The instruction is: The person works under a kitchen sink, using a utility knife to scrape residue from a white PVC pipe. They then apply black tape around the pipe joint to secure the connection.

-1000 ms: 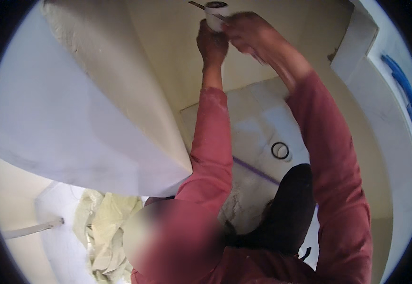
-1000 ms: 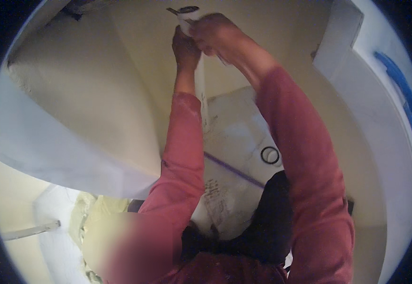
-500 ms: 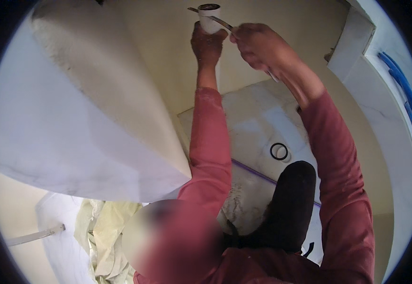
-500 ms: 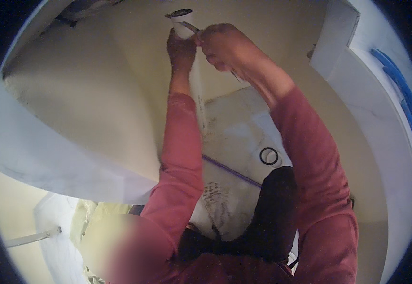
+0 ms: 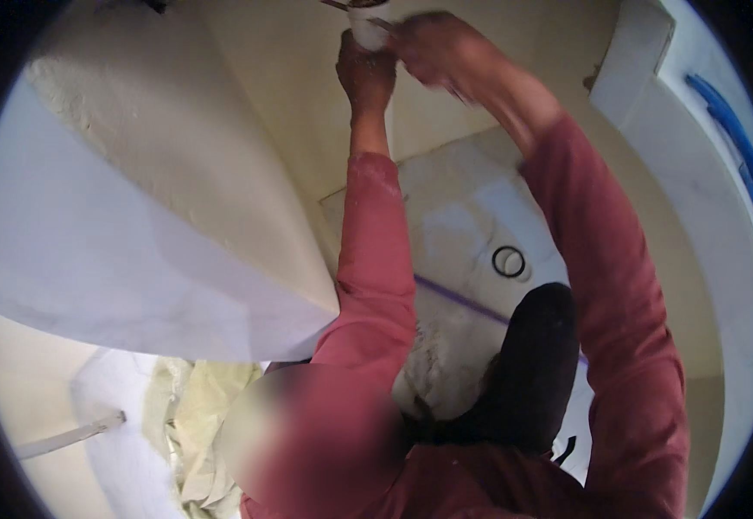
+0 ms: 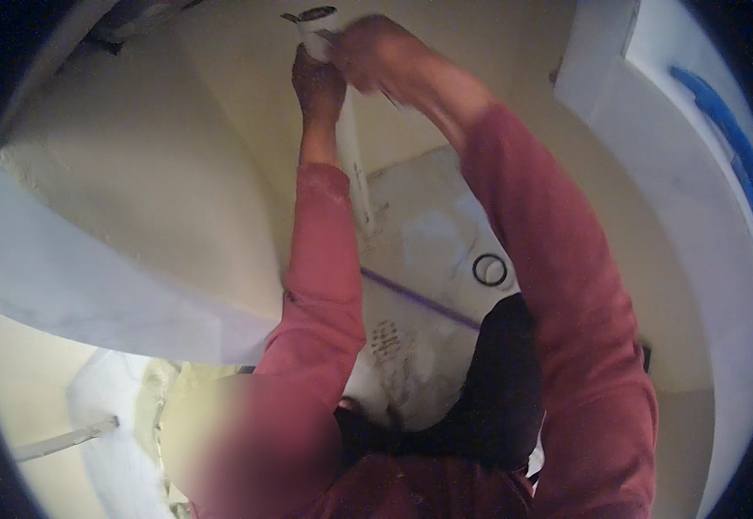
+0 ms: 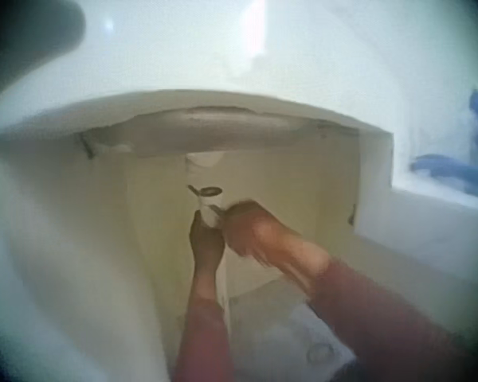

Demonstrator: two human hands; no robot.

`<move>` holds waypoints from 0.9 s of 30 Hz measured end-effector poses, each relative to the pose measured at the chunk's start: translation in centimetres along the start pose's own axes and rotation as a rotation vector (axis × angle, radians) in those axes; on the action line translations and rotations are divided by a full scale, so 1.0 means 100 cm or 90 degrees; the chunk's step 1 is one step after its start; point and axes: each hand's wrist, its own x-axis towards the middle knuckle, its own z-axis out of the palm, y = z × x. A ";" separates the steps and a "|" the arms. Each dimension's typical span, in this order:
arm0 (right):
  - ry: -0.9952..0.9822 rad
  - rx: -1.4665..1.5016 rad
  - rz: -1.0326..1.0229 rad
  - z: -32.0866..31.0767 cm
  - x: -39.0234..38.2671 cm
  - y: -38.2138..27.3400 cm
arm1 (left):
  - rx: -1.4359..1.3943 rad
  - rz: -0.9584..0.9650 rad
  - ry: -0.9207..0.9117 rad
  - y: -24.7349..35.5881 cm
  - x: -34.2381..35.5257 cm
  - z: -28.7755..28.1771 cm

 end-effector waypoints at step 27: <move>0.035 0.226 0.015 0.058 -0.044 0.000 | -0.023 0.056 0.043 -0.035 0.011 -0.023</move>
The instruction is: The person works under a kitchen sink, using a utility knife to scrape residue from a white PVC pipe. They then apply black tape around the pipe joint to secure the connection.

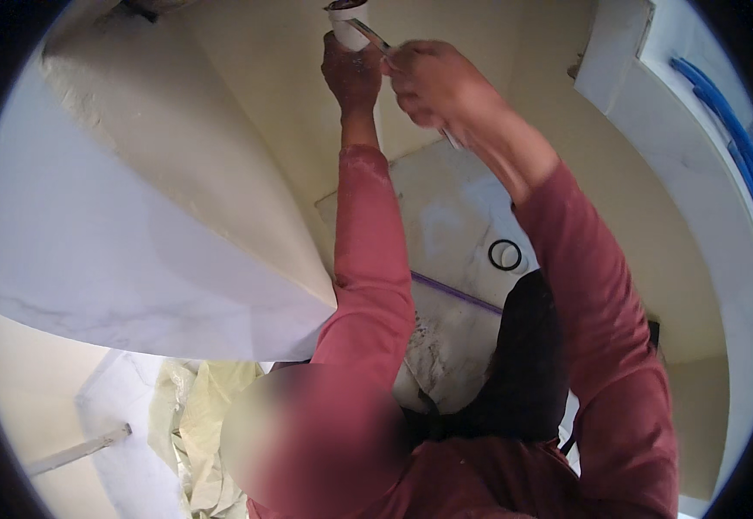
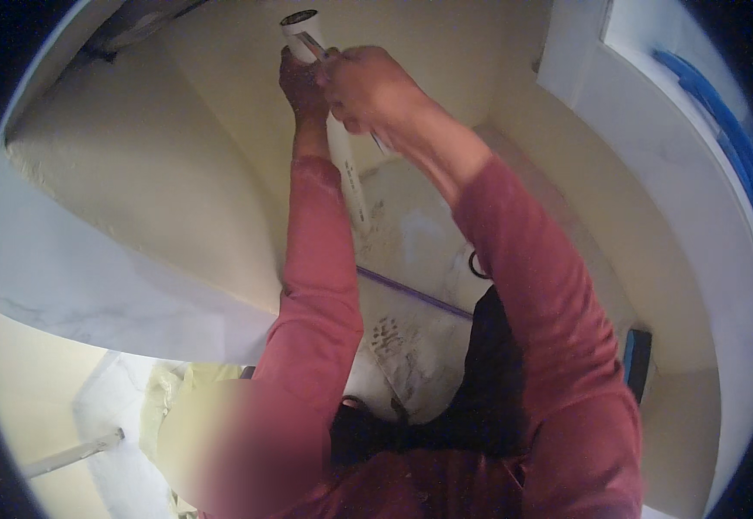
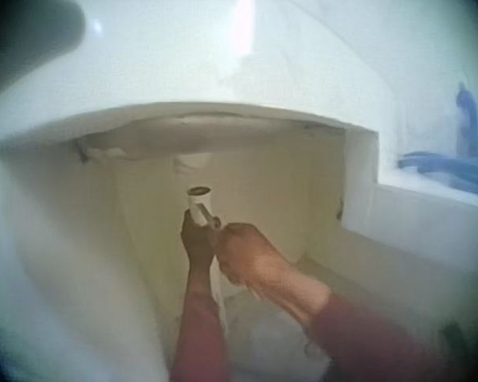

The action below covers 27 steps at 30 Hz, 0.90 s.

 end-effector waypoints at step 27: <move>-0.062 -0.063 -0.221 -0.028 0.075 0.037 | -0.170 -0.013 -0.049 0.005 -0.012 0.021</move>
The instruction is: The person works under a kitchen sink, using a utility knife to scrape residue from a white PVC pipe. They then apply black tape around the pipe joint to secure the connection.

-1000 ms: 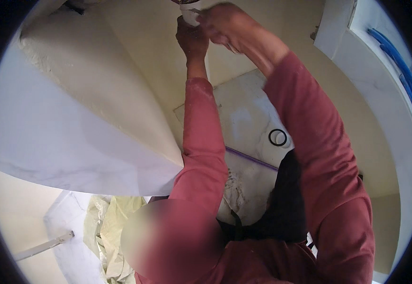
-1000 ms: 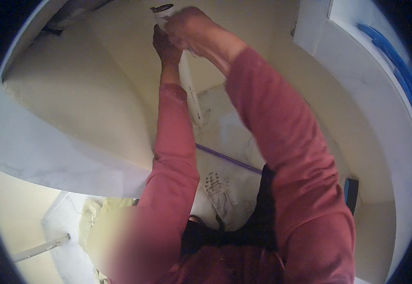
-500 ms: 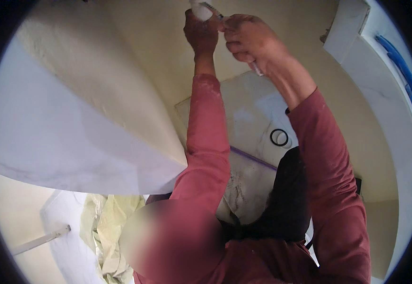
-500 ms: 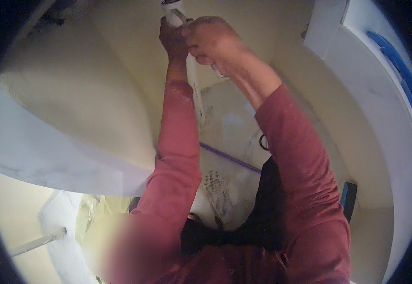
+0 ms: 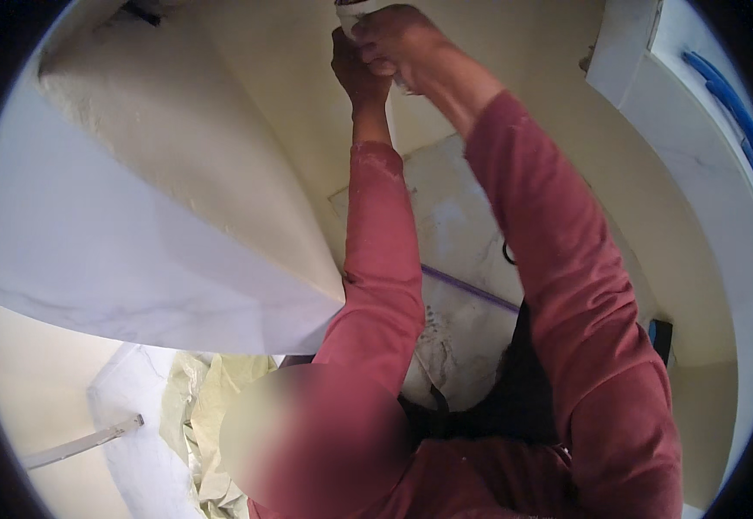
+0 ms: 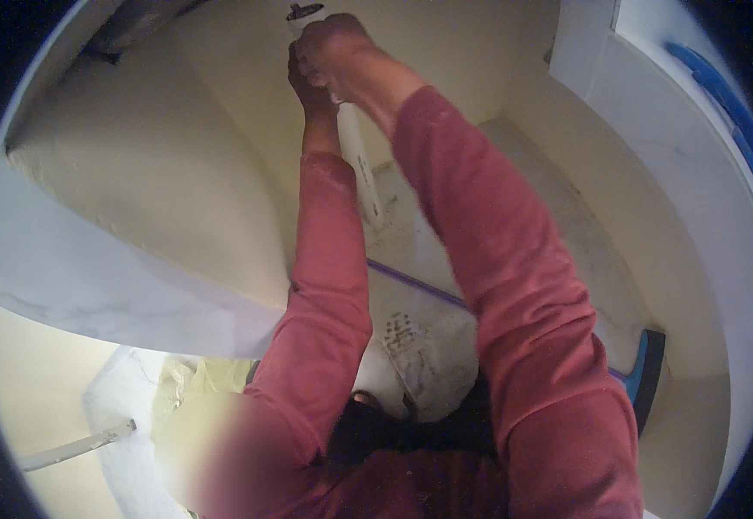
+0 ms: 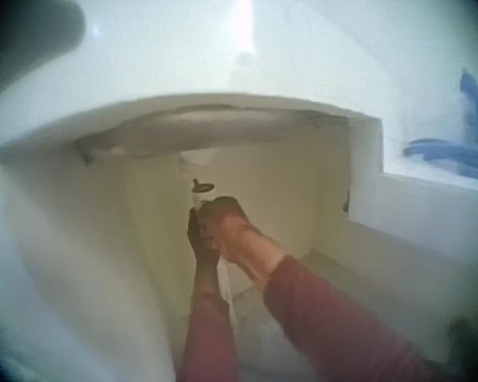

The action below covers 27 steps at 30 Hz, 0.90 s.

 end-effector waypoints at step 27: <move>0.088 0.010 0.178 0.030 -0.046 -0.048 | 0.082 0.047 0.041 -0.013 0.007 -0.030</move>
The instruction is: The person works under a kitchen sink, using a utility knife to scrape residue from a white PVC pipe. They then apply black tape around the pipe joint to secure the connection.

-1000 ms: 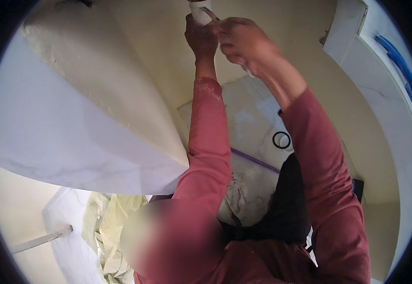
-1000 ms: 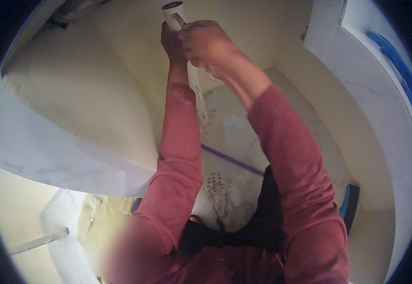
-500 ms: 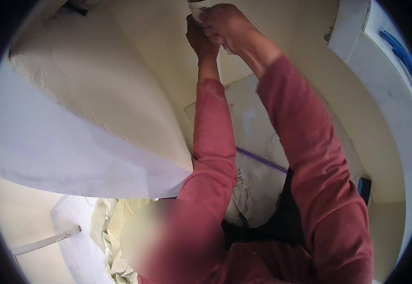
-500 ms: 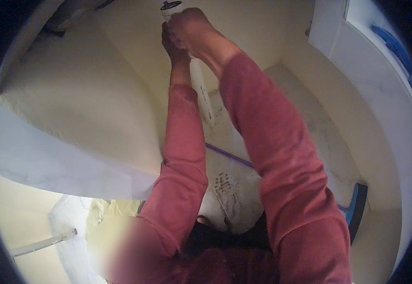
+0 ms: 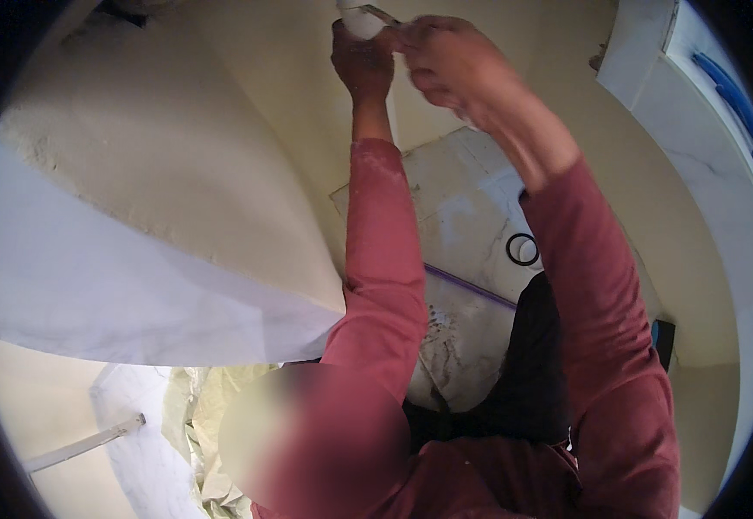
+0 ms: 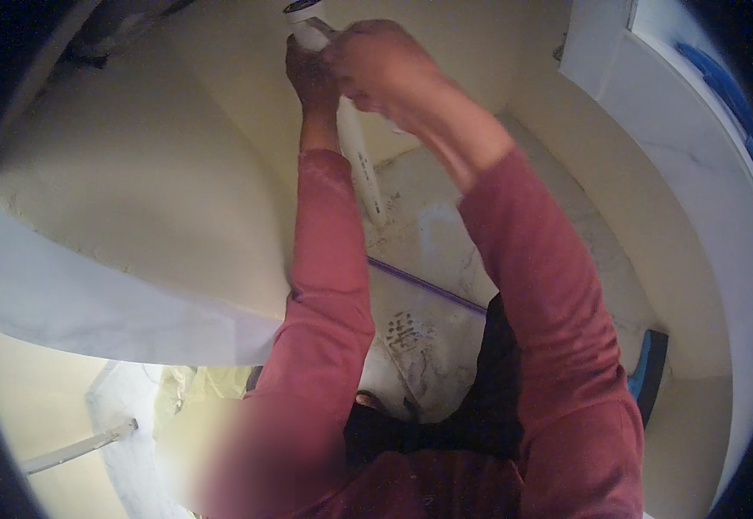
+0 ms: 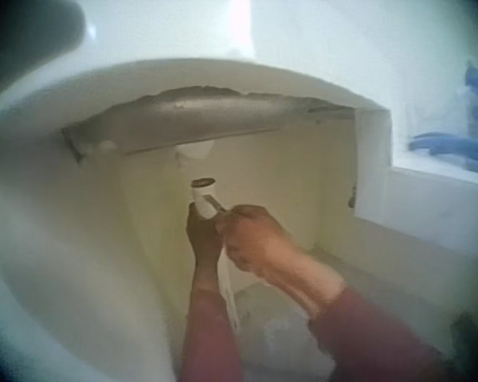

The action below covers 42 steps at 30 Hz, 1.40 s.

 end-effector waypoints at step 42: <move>-0.170 -0.098 -0.143 -0.045 0.044 0.031 | 0.039 -0.060 -0.013 -0.004 0.011 0.001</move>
